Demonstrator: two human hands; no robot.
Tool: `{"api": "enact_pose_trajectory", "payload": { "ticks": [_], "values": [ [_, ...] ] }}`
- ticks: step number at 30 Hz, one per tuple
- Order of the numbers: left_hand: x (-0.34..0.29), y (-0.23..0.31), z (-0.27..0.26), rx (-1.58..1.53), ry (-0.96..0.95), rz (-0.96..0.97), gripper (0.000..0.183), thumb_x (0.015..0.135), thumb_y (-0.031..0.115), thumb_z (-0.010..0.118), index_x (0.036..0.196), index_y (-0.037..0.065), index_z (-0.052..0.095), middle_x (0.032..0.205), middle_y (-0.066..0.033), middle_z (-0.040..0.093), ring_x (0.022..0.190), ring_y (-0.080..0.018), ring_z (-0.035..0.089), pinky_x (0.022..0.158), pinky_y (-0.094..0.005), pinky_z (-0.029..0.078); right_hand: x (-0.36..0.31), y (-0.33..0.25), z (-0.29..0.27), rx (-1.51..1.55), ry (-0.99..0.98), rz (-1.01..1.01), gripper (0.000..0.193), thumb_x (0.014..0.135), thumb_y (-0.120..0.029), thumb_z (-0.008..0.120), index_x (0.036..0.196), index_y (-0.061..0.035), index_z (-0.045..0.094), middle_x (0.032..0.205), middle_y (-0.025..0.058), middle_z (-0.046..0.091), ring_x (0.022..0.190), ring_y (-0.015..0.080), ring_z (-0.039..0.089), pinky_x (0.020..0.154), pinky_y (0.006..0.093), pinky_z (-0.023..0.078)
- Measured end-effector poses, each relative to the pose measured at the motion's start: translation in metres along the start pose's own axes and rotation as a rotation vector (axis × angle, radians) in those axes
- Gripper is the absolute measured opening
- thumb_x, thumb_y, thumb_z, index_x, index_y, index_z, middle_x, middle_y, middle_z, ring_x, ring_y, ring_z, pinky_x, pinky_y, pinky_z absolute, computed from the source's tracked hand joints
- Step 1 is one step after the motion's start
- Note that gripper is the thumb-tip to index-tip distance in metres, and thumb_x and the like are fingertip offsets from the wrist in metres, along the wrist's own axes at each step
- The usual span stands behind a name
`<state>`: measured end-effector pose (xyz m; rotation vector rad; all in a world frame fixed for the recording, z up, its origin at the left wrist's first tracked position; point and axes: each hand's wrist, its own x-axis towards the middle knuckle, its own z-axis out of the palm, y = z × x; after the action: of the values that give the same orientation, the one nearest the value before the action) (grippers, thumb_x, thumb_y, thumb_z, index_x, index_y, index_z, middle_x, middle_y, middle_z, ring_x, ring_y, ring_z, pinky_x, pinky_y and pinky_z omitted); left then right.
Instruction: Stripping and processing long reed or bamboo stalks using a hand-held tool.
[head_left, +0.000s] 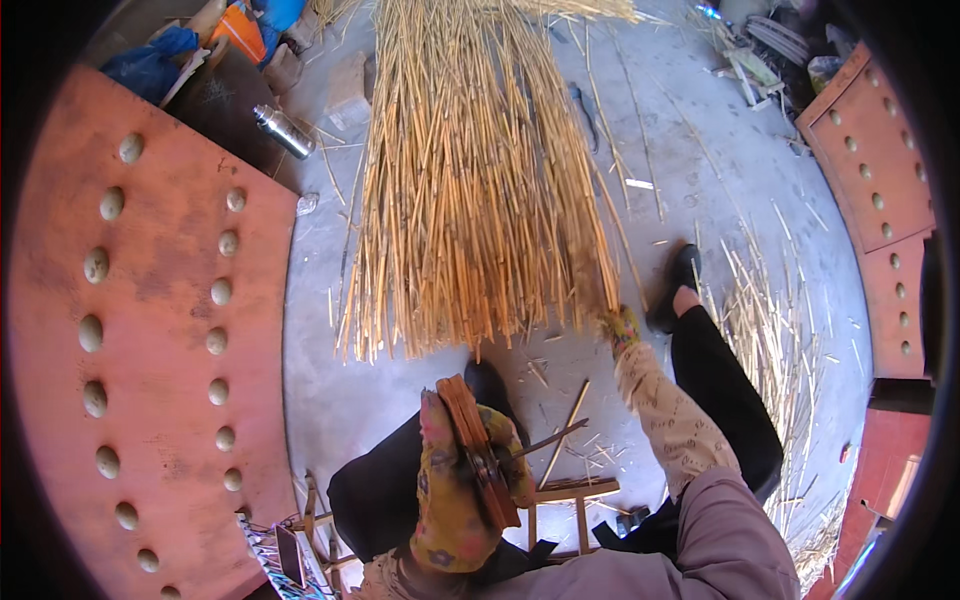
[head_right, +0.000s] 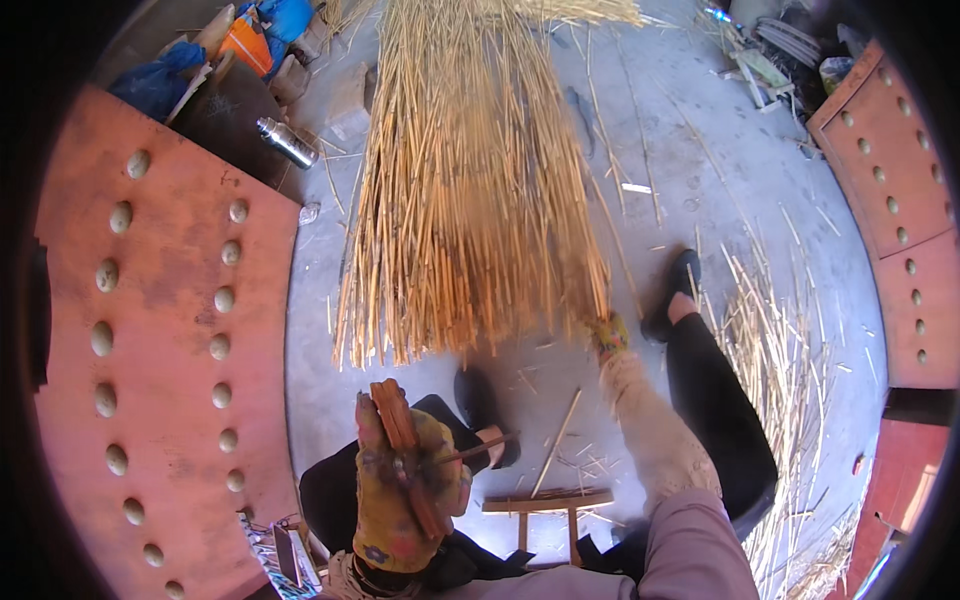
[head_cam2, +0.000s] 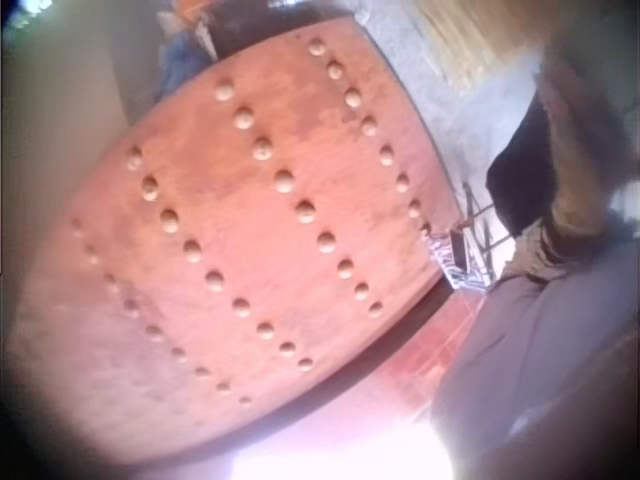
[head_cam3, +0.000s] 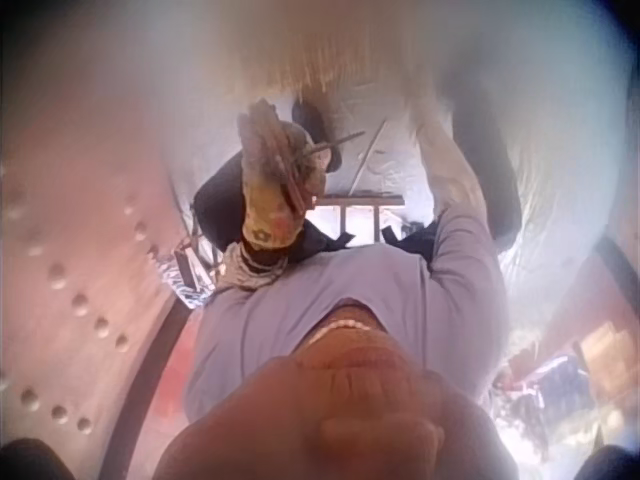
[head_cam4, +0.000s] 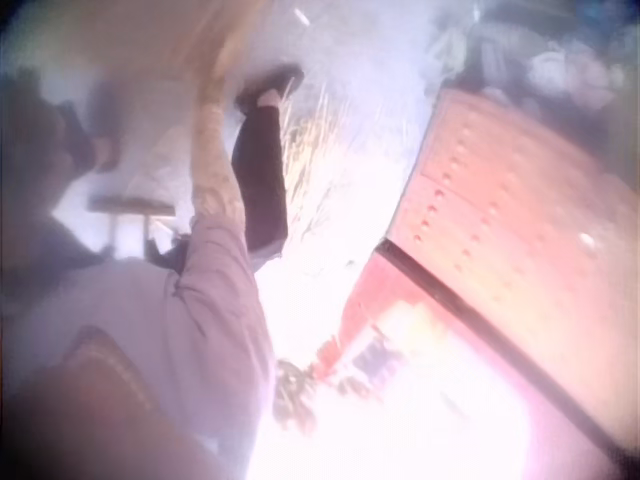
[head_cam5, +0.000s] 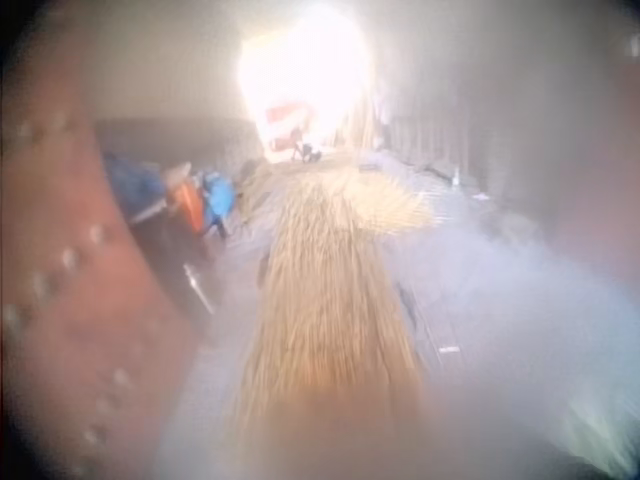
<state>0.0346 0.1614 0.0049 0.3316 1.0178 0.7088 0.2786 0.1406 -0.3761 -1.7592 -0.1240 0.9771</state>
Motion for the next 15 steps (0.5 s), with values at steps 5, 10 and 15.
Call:
{"api": "enact_pose_trajectory", "payload": {
  "ticks": [5, 10, 15],
  "values": [
    [-0.003, -0.009, 0.009, -0.007, -0.027, -0.09, 0.05, 0.078, 0.056, 0.035, 0.068, 0.009, 0.049, 0.054, -0.0032, 0.046, 0.037, -0.0159, 0.042, 0.038, -0.0258, 0.036, -0.026, -0.011, -0.022, 0.358, -0.065, 0.103, 0.022, 0.073, -0.016, 0.054, 0.091, -0.0038, 0.054, 0.071, 0.0064, 0.056, 0.056, 0.0137, 0.051, 0.047, 0.0253, 0.04],
    [-0.002, -0.018, 0.012, 0.081, 0.001, -0.065, 0.046, 0.078, 0.055, 0.038, 0.077, 0.011, 0.048, 0.06, -0.0011, 0.044, 0.049, -0.0128, 0.044, 0.042, -0.0234, 0.035, -0.056, -0.033, -0.023, 0.634, -0.001, -0.07, 0.019, 0.07, -0.015, 0.058, 0.083, -0.0013, 0.058, 0.063, 0.0043, 0.055, 0.05, 0.0119, 0.048, 0.044, 0.025, 0.037],
    [0.001, -0.03, 0.014, 0.1, -0.06, -0.049, 0.047, 0.077, 0.057, 0.038, 0.079, 0.011, 0.048, 0.06, -0.0011, 0.044, 0.05, -0.012, 0.045, 0.044, -0.0243, 0.038, -0.042, -0.008, -0.052, -0.287, 0.259, -0.441, 0.016, 0.071, -0.02, 0.058, 0.075, -0.0048, 0.061, 0.06, 0.0034, 0.055, 0.044, 0.0124, 0.046, 0.04, 0.0261, 0.035]
  ]
}}
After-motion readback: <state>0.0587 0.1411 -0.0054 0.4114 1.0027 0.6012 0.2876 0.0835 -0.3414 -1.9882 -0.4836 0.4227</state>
